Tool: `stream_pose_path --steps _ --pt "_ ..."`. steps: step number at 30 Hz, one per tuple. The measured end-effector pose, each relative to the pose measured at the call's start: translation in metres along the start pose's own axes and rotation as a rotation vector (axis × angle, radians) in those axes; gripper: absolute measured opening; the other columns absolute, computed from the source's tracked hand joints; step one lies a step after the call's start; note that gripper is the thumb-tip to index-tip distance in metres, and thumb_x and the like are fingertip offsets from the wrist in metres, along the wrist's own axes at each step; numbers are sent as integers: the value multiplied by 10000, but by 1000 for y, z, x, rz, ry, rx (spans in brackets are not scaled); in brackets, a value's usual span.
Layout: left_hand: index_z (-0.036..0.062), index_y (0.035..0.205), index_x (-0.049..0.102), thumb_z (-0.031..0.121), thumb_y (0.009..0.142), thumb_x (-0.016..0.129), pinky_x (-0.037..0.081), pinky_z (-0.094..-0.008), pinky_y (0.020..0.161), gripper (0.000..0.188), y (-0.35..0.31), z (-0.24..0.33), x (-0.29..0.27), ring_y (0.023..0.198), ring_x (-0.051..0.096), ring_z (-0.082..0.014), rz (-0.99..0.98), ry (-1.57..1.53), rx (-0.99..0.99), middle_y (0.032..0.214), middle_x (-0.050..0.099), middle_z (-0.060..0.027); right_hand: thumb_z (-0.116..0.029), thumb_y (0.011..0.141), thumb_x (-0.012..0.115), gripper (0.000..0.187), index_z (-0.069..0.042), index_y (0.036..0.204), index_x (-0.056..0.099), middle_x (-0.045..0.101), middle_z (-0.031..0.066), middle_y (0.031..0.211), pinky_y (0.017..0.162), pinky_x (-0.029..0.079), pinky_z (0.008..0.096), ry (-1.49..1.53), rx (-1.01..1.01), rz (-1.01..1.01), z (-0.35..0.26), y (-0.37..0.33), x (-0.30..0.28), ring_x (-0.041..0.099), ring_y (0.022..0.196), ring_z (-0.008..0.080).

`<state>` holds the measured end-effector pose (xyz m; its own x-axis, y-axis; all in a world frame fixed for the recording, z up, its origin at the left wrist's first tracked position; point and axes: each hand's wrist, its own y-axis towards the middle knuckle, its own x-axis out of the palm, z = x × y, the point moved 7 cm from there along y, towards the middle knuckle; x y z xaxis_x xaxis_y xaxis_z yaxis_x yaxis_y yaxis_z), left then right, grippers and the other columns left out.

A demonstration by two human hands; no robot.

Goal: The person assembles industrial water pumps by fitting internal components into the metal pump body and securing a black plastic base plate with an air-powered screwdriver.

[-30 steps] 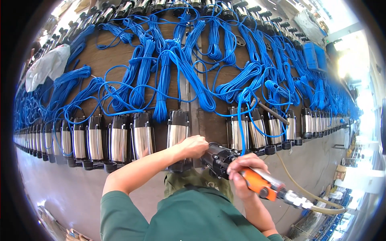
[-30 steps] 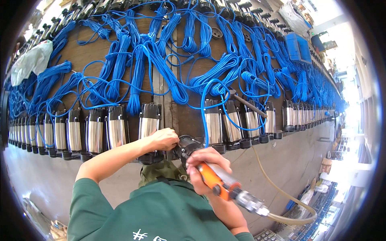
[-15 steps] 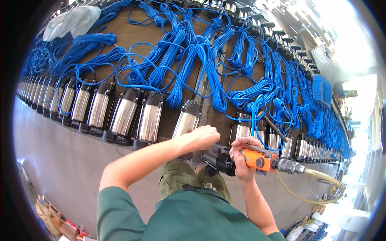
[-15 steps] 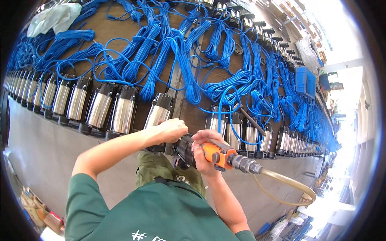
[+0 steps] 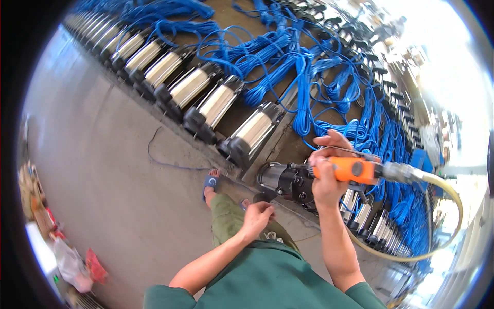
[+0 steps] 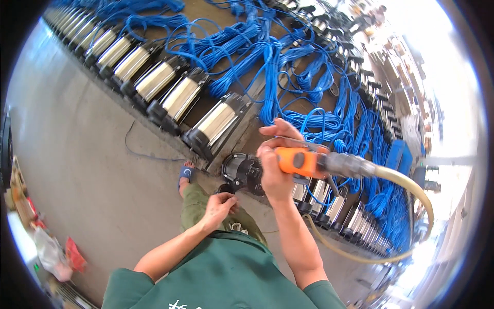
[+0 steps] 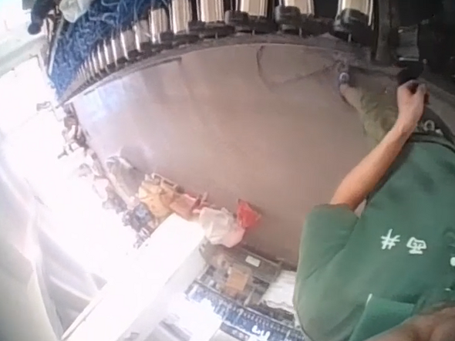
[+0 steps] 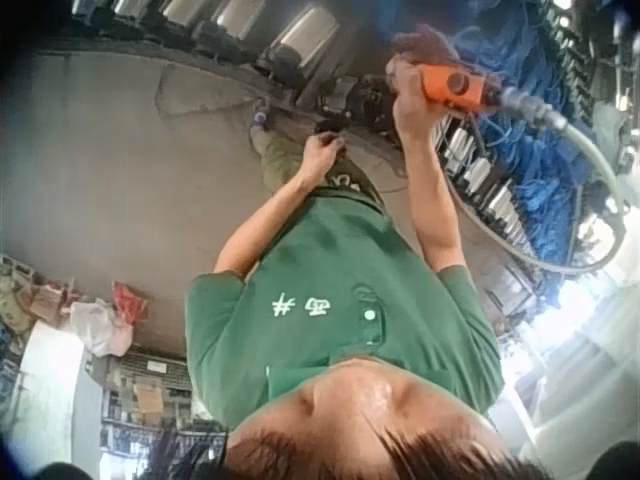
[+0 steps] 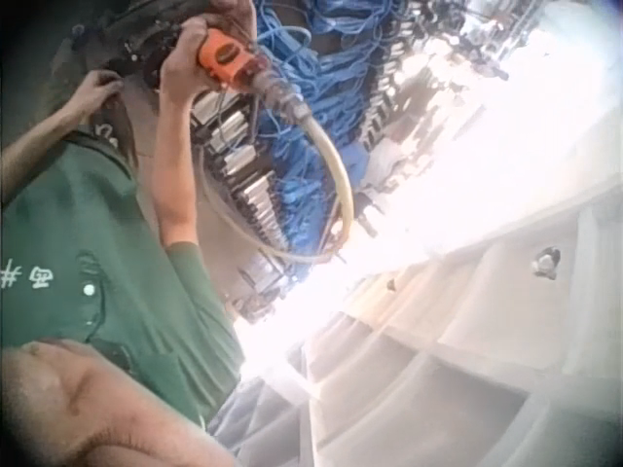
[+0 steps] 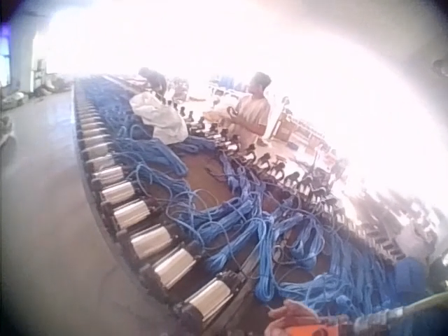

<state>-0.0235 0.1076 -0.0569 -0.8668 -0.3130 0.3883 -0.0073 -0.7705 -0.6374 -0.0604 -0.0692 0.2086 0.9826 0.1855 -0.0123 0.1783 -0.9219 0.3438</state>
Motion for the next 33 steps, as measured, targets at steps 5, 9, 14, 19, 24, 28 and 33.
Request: stream_pose_path --steps 5,9,14,19,24,28,33 --pt "7 1160 616 290 1097 437 557 -374 764 341 15 -30 88 853 672 -229 -112 -1032 -228 974 709 -123 -80 794 610 572 73 1340 537 658 194 1107 698 523 301 175 -126 -127 -53 -32 -8 593 677 133" --pt "27 1107 601 208 1078 467 562 -359 704 228 45 -42 92 799 673 -219 -16 -1288 -86 947 702 -137 -66 789 619 566 64 1329 511 652 183 1047 626 523 312 187 -107 -150 -67 -59 -27 577 626 135" --pt "40 1077 597 135 1046 477 553 -337 658 156 41 -37 94 748 662 -206 12 -1300 -44 901 691 -128 -61 766 611 545 70 1287 521 644 182 1042 609 523 304 122 -128 -168 -62 -70 -44 570 610 125" --pt "36 1096 603 131 1038 464 544 -335 662 178 41 -31 96 742 656 -203 -20 -1304 8 884 690 -126 -61 763 614 522 73 1262 538 649 178 1025 610 527 303 84 -110 -153 -48 -72 -55 573 610 121" --pt "20 1081 608 142 1039 462 547 -344 669 194 41 -32 92 737 662 -217 -7 -1293 15 892 694 -136 -63 785 594 502 73 1265 540 625 172 1043 635 516 287 104 -60 -176 -36 -73 -61 556 627 107" --pt "11 1048 612 143 1037 469 555 -354 666 195 42 -35 93 726 670 -228 3 -1303 -5 884 701 -147 -60 782 592 391 34 1160 553 585 138 974 615 505 284 91 -64 -186 -28 -74 -58 536 612 112" --pt "-2 1088 627 152 1056 434 577 -338 628 248 38 -35 86 698 685 -219 57 -1192 -30 873 707 -139 -49 765 598 335 -7 1093 540 560 117 900 600 502 302 126 -13 -215 -6 -80 -56 521 599 132"
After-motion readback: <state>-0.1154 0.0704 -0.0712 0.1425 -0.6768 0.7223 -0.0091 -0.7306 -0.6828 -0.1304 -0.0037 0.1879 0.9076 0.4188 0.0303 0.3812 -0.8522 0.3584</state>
